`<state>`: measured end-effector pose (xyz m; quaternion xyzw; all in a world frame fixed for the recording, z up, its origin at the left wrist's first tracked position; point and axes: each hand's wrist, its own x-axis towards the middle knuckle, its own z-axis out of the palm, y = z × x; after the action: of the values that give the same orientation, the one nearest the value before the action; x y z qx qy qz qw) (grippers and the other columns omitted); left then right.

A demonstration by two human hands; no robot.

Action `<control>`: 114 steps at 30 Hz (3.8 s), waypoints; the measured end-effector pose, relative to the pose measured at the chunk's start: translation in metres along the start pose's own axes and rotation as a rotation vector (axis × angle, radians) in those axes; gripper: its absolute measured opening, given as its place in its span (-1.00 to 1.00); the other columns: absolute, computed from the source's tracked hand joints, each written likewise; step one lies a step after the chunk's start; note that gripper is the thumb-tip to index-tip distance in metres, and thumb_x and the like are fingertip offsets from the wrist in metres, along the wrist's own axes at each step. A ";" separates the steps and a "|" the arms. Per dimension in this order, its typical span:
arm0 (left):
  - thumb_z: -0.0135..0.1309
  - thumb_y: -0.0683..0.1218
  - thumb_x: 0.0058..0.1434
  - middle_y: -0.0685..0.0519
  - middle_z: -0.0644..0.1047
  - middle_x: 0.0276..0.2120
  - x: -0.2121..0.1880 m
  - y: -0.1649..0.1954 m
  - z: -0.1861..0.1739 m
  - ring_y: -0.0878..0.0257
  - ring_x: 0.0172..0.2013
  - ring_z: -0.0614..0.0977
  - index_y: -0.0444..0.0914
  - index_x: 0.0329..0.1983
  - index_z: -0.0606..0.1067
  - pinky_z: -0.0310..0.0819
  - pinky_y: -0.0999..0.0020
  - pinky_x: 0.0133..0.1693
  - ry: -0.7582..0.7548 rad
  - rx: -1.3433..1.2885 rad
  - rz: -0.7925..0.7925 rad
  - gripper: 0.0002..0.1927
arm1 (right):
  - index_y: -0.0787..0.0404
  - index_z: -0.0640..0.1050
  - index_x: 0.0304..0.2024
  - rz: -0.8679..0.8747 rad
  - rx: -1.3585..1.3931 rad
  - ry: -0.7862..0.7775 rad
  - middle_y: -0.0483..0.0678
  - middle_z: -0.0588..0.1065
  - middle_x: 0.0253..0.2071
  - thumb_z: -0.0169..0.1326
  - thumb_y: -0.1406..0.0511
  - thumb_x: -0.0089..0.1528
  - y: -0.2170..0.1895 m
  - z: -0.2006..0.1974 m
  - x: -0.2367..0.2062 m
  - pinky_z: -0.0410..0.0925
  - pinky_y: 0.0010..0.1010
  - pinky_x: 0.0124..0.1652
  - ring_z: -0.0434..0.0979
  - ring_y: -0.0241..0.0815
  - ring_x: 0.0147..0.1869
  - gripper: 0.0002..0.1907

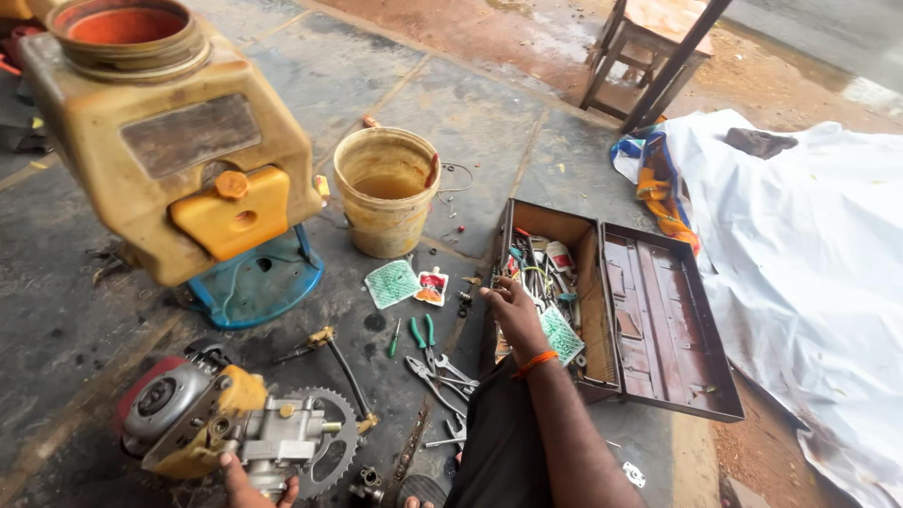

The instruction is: The person sits on the floor and uses a T-handle wrench to loosen and remove a bolt from a small engine component. They then remove a gear and a cylindrical part, inspect them, and place them on the floor. The person continues to manipulate the engine part and tools throughout the clip.

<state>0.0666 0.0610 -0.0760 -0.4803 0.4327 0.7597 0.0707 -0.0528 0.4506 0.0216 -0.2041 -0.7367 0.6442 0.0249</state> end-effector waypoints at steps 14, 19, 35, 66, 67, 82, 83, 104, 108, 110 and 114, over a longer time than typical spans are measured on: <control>-0.40 0.63 0.29 -0.05 0.50 -0.14 0.002 -0.004 0.006 0.11 -0.46 0.50 0.11 0.38 0.28 0.44 0.30 -0.47 0.073 0.075 -0.033 -0.19 | 0.29 0.43 0.31 0.013 0.010 -0.017 0.07 0.53 -0.02 0.18 0.14 0.28 0.011 -0.007 0.008 0.34 -0.30 -0.04 0.41 -0.15 -0.05 -0.38; -0.22 0.58 0.38 -0.13 0.56 -0.20 0.005 -0.016 0.000 0.05 -0.45 0.57 -0.17 0.31 0.39 0.53 0.29 -0.39 0.233 0.055 0.014 -0.15 | 0.34 0.38 0.22 -0.111 0.642 -0.155 -0.04 0.47 0.13 0.10 0.03 0.35 0.000 -0.062 -0.013 0.35 -0.09 0.20 0.45 -0.10 0.21 -0.40; -0.22 0.46 0.32 0.00 0.45 0.13 -0.001 -0.039 -0.013 0.06 -0.05 0.56 0.04 0.42 0.27 0.52 0.16 -0.24 0.228 0.042 0.087 -0.28 | -0.06 0.41 0.33 0.421 -1.289 -0.174 0.13 0.43 0.27 -0.04 -0.02 0.30 0.214 -0.118 -0.199 0.41 -0.07 0.18 0.48 0.17 0.30 -0.43; 0.30 0.25 0.03 -0.06 0.59 -0.02 -0.123 0.076 -0.006 0.12 -0.04 0.65 -0.25 0.20 0.44 0.57 0.13 0.00 -0.146 1.211 0.793 -0.23 | 0.24 0.35 0.34 -0.421 -0.288 -0.516 0.05 0.49 0.17 0.05 0.36 0.30 -0.048 0.037 -0.108 0.39 -0.27 0.13 0.54 -0.11 0.21 -0.47; 0.31 0.24 0.03 -0.06 0.58 0.00 -0.129 0.078 -0.003 0.12 -0.03 0.64 -0.23 0.21 0.44 0.55 0.12 0.03 -0.190 1.294 0.833 -0.24 | 0.19 0.41 0.28 -0.523 -0.512 -0.739 0.02 0.59 0.14 0.18 0.24 0.23 -0.059 0.062 -0.111 0.47 -0.28 0.17 0.63 -0.11 0.22 -0.43; 0.42 0.16 -0.08 -0.07 0.52 0.05 -0.117 0.053 -0.029 0.02 0.09 0.53 -0.23 0.15 0.47 0.43 0.07 0.15 -0.269 1.474 0.904 -0.24 | 0.17 0.53 0.03 -0.622 -0.920 -1.216 0.09 0.62 -0.13 0.29 0.15 0.13 0.025 0.171 -0.159 0.46 -0.07 -0.10 0.63 0.15 -0.05 -0.54; 0.42 0.17 -0.07 -0.07 0.52 0.04 -0.116 0.054 -0.029 0.02 0.09 0.54 -0.23 0.15 0.47 0.44 0.08 0.15 -0.276 1.474 0.894 -0.25 | 0.17 0.52 0.04 -0.621 -0.939 -1.205 0.10 0.61 -0.15 0.27 0.17 0.14 0.024 0.171 -0.158 0.45 -0.05 -0.10 0.63 0.17 -0.07 -0.55; 0.37 0.15 -0.01 -0.11 0.57 0.07 -0.094 0.082 -0.055 0.06 0.06 0.61 -0.25 0.22 0.46 0.47 0.09 0.13 -0.177 1.444 0.750 -0.24 | 0.12 0.58 -0.01 -0.109 -0.883 -1.023 0.00 0.60 -0.36 0.19 0.00 0.21 0.013 0.128 -0.095 0.48 -0.22 -0.21 0.59 -0.15 -0.26 -0.56; 0.37 0.16 -0.05 -0.13 0.62 0.00 -0.101 0.088 -0.055 0.02 -0.01 0.66 -0.21 0.17 0.52 0.54 0.10 0.05 -0.072 1.267 0.717 -0.29 | 0.11 0.57 0.05 -0.054 -0.660 -1.047 -0.08 0.60 -0.26 0.22 0.04 0.18 0.029 0.130 -0.092 0.55 -0.29 -0.16 0.63 -0.22 -0.19 -0.53; 0.36 0.15 -0.04 -0.14 0.65 -0.08 -0.103 0.087 -0.054 0.01 -0.05 0.69 -0.24 0.13 0.55 0.57 0.13 0.01 -0.095 1.180 0.811 -0.32 | 0.11 0.60 0.05 -0.186 -0.694 -1.024 -0.09 0.58 -0.17 0.24 0.06 0.17 0.035 0.132 -0.092 0.54 -0.33 -0.13 0.65 -0.24 -0.14 -0.54; 0.32 0.16 -0.04 -0.09 0.68 -0.13 -0.105 0.083 -0.049 0.06 -0.11 0.73 -0.25 0.12 0.54 0.61 0.17 -0.04 -0.131 1.129 0.771 -0.32 | 0.12 0.63 0.06 -0.103 -0.726 -0.975 -0.09 0.53 -0.11 0.25 0.08 0.16 0.046 0.140 -0.090 0.61 -0.36 -0.16 0.69 -0.19 -0.18 -0.53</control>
<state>0.1117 0.0070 0.0482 -0.1347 0.8973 0.4161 0.0608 -0.0003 0.2931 -0.0254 0.1550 -0.8447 0.3690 -0.3554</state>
